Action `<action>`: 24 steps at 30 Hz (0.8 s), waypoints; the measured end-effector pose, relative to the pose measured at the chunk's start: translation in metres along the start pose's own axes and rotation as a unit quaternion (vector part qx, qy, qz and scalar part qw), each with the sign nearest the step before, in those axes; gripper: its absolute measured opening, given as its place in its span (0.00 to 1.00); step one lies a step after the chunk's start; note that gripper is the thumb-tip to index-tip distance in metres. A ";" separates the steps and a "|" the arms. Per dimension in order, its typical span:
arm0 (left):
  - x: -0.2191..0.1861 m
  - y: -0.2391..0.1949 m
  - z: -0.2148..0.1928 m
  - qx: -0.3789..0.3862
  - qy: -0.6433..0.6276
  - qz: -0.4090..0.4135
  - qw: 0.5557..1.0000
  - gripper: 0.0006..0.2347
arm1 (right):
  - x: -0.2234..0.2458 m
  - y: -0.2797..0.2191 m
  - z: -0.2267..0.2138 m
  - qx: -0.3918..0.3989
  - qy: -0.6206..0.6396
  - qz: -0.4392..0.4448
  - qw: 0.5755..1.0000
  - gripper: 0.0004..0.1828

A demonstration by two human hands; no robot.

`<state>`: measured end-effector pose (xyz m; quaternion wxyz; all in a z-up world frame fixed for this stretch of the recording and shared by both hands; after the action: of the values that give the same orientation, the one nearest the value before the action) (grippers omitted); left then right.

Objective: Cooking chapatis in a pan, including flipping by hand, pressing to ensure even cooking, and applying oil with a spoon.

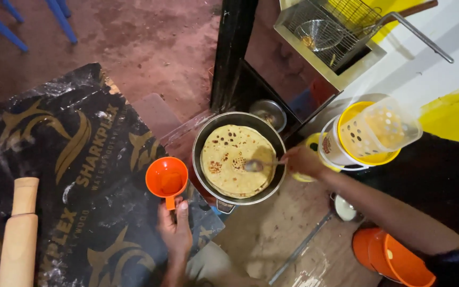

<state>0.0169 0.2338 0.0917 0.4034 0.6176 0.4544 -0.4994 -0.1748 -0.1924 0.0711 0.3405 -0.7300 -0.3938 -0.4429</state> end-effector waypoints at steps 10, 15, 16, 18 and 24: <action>-0.003 0.002 -0.002 0.007 0.050 0.010 0.999 0.12 | 0.013 0.076 0.070 0.016 -0.367 -0.022 0.930 0.17; -0.005 0.003 -0.003 0.012 0.061 0.011 0.998 0.12 | 0.034 0.079 0.039 -0.121 -0.350 0.179 0.912 0.15; -0.003 0.003 -0.002 0.004 0.049 0.015 0.999 0.10 | 0.034 0.069 0.029 -0.100 -0.353 0.180 0.913 0.10; 0.003 0.002 0.001 -0.001 0.037 0.018 0.999 0.09 | 0.028 0.045 0.018 -0.080 -0.355 0.184 0.913 0.07; 0.001 0.001 0.000 0.003 0.047 -0.020 0.999 0.12 | 0.047 0.011 0.046 0.076 -0.393 0.098 0.911 0.12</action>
<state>0.0181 0.2334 0.0907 0.3697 0.6324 0.4837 -0.4790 -0.1333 -0.1456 0.0954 0.2544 -0.8520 -0.4545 -0.0538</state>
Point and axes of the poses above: each hand's wrist, its own y-axis towards the middle knuckle, its own z-axis out of the palm, x = y × z, the point moved 1 cm from there along y, towards the middle knuckle, and after that the axes turned 5 degrees about y, right-handed, at the moved point
